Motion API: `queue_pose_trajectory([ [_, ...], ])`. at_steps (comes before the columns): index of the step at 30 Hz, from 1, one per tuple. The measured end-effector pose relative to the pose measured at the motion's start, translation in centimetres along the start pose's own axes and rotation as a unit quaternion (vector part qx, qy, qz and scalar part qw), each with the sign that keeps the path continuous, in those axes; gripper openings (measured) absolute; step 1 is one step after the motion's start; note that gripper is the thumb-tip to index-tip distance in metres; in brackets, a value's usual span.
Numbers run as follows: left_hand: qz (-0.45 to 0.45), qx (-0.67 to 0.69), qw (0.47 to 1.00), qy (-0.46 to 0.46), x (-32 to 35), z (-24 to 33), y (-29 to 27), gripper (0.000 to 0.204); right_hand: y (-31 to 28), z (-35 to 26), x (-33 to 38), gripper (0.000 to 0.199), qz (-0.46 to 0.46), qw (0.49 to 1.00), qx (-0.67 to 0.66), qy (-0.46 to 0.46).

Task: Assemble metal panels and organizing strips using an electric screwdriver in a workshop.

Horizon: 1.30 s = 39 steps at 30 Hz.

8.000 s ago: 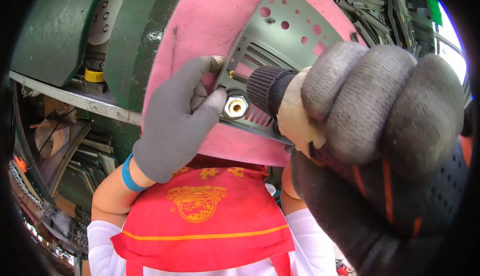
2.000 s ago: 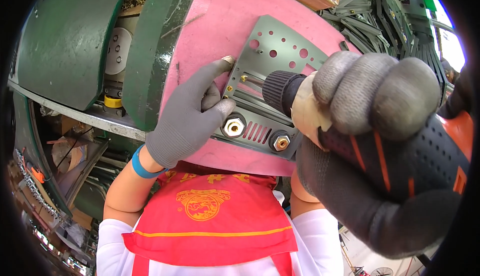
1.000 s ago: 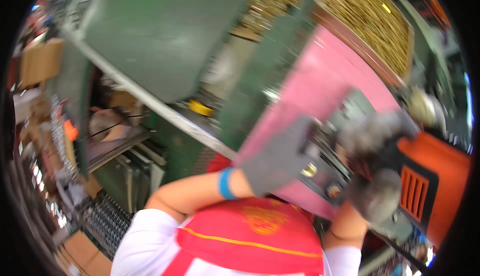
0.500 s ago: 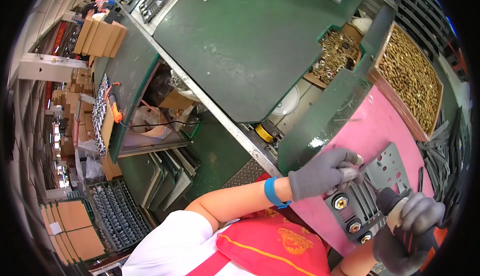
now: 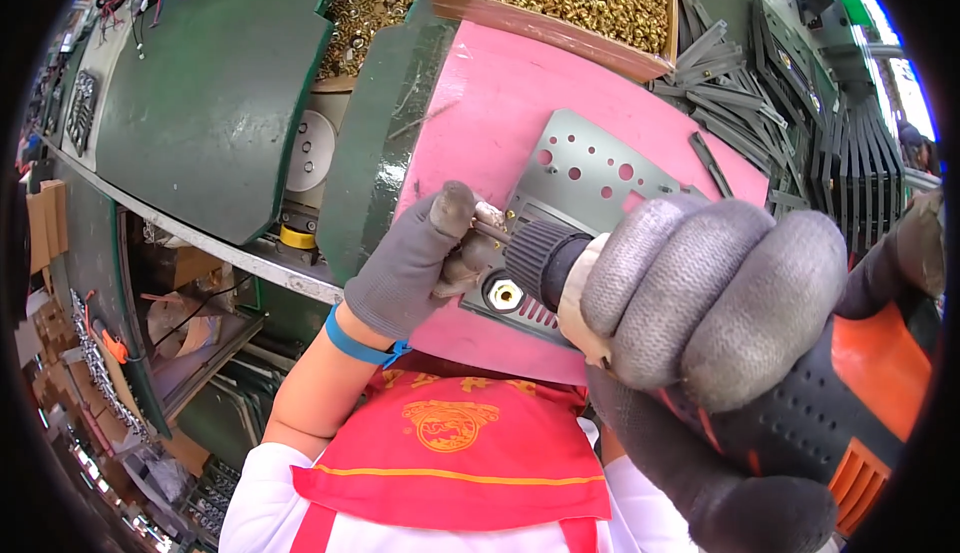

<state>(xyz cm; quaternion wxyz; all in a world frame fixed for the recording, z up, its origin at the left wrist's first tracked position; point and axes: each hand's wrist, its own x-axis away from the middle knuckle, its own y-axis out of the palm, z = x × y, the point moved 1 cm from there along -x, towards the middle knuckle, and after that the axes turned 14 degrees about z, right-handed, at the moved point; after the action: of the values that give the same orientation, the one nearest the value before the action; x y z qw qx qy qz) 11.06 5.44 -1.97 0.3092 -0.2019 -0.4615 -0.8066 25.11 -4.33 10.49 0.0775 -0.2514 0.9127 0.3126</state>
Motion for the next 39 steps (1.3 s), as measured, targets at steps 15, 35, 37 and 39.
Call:
queue_pose_trajectory([
  [15, 0.145, -0.413, 0.876, 0.204, -0.3, 0.9, 1.0, 0.060, -3.0, 0.5, -2.3, 0.050, -0.117, 0.983, 0.111, 0.091],
  [35, 0.137, -0.392, 0.857, 0.305, -1.4, -1.9, 1.1, 0.046, -1.8, 5.0, -2.6, 0.057, -0.151, 0.953, 0.212, 0.156],
  [37, 0.133, -0.386, 0.862, 0.299, -1.4, -2.0, 1.0, 0.046, -1.9, 5.1, -2.9, 0.059, -0.195, 0.955, 0.162, 0.157],
  [39, 0.133, -0.390, 0.863, 0.294, -1.4, -2.2, 0.9, 0.046, -1.9, 5.4, -2.8, 0.061, -0.233, 0.953, 0.114, 0.157],
])
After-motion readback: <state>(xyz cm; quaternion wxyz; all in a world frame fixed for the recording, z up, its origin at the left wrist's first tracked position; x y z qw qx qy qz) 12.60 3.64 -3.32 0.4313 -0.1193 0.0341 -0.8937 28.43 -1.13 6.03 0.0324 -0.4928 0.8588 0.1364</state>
